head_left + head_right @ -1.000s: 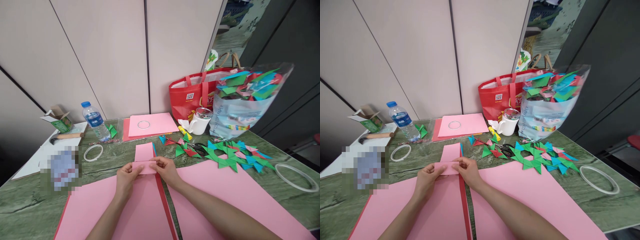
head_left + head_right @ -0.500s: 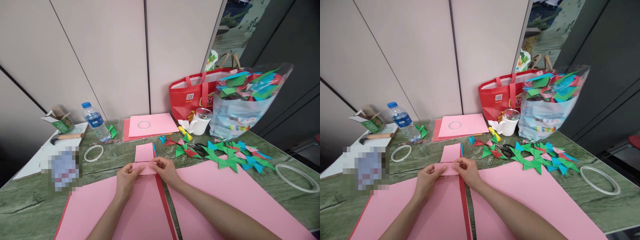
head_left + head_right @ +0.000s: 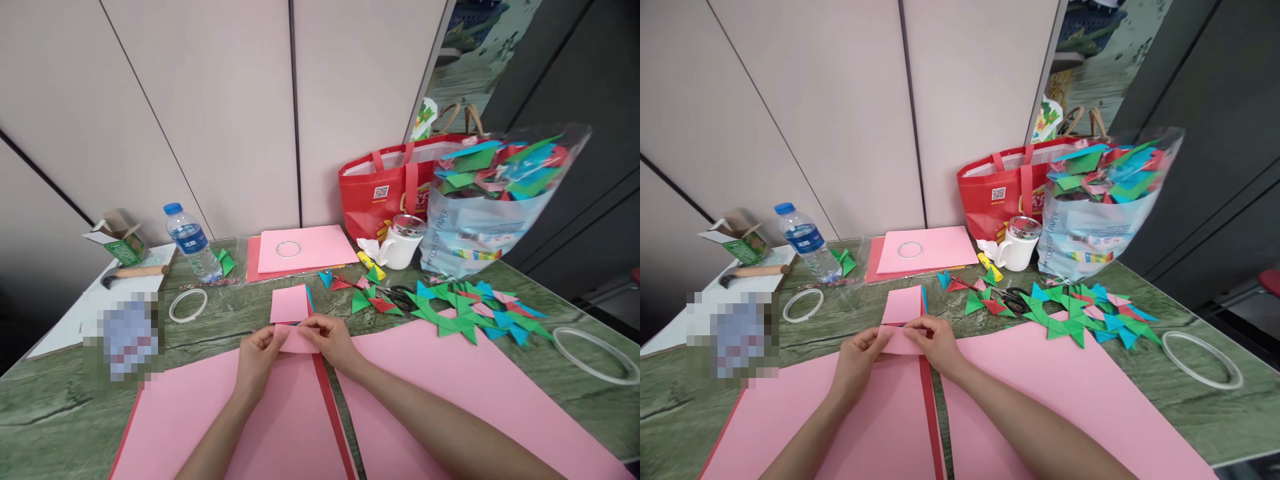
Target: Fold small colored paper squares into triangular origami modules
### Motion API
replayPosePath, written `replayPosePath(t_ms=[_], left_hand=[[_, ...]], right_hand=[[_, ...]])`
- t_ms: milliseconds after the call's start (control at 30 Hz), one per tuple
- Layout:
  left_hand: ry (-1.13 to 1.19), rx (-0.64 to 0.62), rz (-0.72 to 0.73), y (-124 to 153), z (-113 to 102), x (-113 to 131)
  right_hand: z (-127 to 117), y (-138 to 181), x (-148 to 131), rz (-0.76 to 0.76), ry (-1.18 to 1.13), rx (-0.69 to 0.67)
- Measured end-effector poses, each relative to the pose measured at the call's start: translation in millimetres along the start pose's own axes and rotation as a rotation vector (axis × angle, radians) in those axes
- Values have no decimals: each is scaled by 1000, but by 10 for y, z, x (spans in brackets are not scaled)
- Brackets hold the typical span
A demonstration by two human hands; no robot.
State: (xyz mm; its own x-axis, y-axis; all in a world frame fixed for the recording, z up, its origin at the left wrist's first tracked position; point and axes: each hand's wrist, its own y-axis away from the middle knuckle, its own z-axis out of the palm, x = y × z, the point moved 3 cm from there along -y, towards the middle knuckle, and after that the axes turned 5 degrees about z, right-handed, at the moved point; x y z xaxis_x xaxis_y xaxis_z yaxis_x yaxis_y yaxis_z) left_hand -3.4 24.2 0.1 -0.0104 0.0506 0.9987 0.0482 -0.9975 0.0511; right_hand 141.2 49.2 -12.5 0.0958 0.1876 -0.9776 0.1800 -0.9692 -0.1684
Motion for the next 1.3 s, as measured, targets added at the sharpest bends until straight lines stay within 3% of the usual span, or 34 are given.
replayPosePath(t_ms=[400, 767, 967, 1300], left_hand=[[11, 30, -11, -11, -11, -2], [3, -115, -215, 36, 75, 12], [-16, -72, -219, 26, 64, 4], [-4, -205, -205, -2, -18, 67]], right_hand=[[-7, 0, -46, -11, 7, -18], [-9, 3, -59, -69, 34, 6], [1, 25, -82, -100, 65, 25], [-31, 8, -65, -101, 101, 23]])
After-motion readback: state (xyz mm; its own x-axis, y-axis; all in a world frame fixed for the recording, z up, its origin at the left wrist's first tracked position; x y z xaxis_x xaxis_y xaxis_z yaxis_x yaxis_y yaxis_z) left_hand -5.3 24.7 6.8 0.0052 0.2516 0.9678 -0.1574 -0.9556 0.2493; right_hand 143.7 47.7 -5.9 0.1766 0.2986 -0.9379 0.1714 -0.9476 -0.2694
